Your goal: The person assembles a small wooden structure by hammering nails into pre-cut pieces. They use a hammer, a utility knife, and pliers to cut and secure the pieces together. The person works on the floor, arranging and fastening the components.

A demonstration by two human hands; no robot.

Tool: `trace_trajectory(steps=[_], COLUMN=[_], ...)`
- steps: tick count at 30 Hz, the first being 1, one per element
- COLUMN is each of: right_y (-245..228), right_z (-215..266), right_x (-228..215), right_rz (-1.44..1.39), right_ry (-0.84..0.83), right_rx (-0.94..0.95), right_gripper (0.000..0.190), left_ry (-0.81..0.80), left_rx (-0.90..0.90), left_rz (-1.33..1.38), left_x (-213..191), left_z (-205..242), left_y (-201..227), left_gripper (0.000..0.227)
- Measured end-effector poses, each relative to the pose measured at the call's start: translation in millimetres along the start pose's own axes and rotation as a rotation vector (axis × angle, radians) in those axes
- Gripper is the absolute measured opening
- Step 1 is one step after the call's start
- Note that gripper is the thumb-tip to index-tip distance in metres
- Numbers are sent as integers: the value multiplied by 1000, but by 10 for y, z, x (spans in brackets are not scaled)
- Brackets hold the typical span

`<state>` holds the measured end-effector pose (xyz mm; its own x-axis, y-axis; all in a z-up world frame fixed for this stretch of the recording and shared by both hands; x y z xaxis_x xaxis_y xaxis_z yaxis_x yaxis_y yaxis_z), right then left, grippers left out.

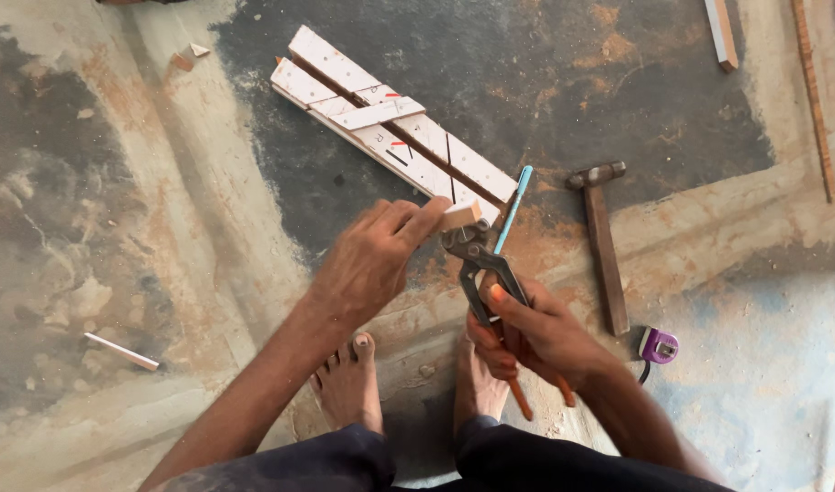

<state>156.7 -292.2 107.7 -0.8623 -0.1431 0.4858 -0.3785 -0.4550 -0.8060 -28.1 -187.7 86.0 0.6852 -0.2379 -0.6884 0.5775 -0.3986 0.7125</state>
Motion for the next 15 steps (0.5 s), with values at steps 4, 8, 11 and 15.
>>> trace_trajectory(steps=[4, 8, 11, 15], right_y=[-82, -105, -161, -118], right_z=[18, -165, -309, -286], right_x=[-6, 233, 361, 291], right_rz=[-76, -102, -31, -138], right_ry=[-62, 6, 104, 271], right_rx=[61, -24, -54, 150], right_gripper=[44, 40, 30, 31], left_ry=[74, 150, 50, 54], left_rx=[122, 67, -18, -8], left_rz=[-123, -1, 58, 23], left_x=[21, -14, 12, -15], left_z=[-26, -94, -171, -61], left_y=[-86, -139, -132, -116], left_gripper=[48, 47, 43, 55])
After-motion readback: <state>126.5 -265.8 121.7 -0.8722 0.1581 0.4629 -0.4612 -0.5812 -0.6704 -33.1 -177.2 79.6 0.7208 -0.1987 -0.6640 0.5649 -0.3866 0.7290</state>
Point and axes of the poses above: each hand's wrist, its own z-axis away from the middle knuckle, its own x-axis out of the palm, y = z × x, the point moved 4 cm from there along -z, towards the middle knuckle, and after that the axes turned 14 degrees about -x, right-handed, at the moved point
